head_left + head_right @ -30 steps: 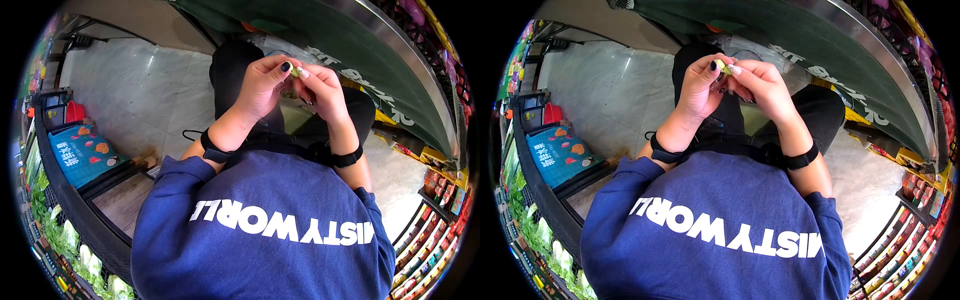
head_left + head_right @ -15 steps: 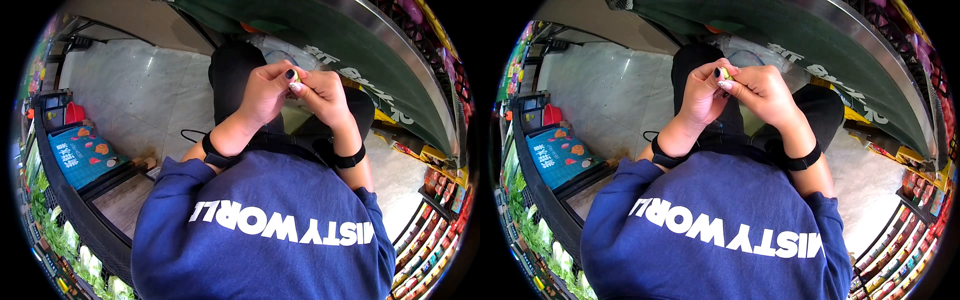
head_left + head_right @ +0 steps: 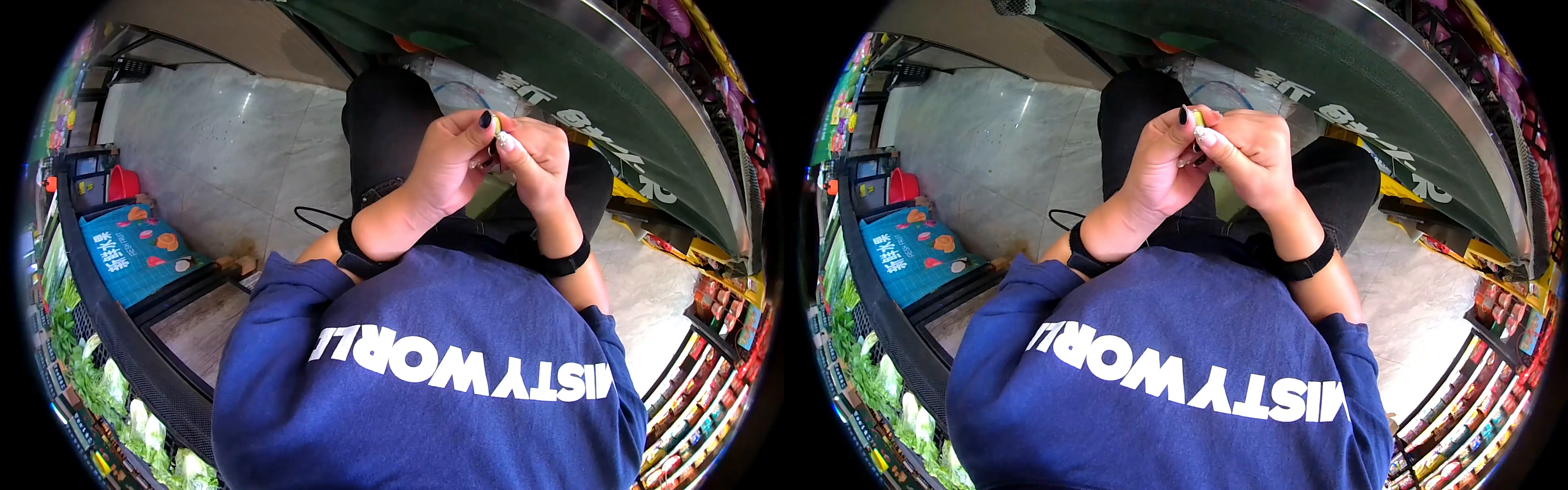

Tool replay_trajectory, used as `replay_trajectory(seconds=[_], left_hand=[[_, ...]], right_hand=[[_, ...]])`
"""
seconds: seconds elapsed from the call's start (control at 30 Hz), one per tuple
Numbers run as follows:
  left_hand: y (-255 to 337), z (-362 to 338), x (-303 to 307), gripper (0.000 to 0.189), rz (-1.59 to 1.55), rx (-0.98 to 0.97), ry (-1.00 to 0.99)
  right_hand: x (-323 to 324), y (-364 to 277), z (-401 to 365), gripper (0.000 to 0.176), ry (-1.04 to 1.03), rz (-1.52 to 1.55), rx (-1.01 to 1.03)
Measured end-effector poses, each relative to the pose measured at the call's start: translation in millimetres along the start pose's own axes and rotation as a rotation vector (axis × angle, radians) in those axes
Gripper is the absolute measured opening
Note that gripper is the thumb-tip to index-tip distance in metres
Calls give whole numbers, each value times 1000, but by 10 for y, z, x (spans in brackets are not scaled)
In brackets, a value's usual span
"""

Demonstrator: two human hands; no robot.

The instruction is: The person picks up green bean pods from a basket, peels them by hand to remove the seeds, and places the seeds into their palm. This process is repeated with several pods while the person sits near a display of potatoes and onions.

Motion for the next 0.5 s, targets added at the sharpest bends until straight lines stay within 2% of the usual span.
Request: replay_trajectory(seconds=[0.17,0.23,0.37,0.43,0.5], left_hand=[[-37,13,-24,24,-20,9,10],[-47,19,-18,23,-33,12,4],[-59,32,27,22,-32,18,48],[-54,44,40,22,-16,14,67],[-54,52,47,22,0,17,69]], right_hand=[[44,53,-35,27,70,43,-26],[68,173,-81,27,127,141,-155],[47,184,-99,29,157,159,-196],[39,294,-140,30,157,189,-355],[27,325,-164,30,168,267,-421]])
Point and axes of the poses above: each hand's wrist, its own z-axis towards the middle knuckle, its own x-axis out of the back of the hand, y = z × x, the point moved 8 cm from there along z, towards the middle knuckle, and after that the axes turned 11 degrees about y, right-handed, at the moved point
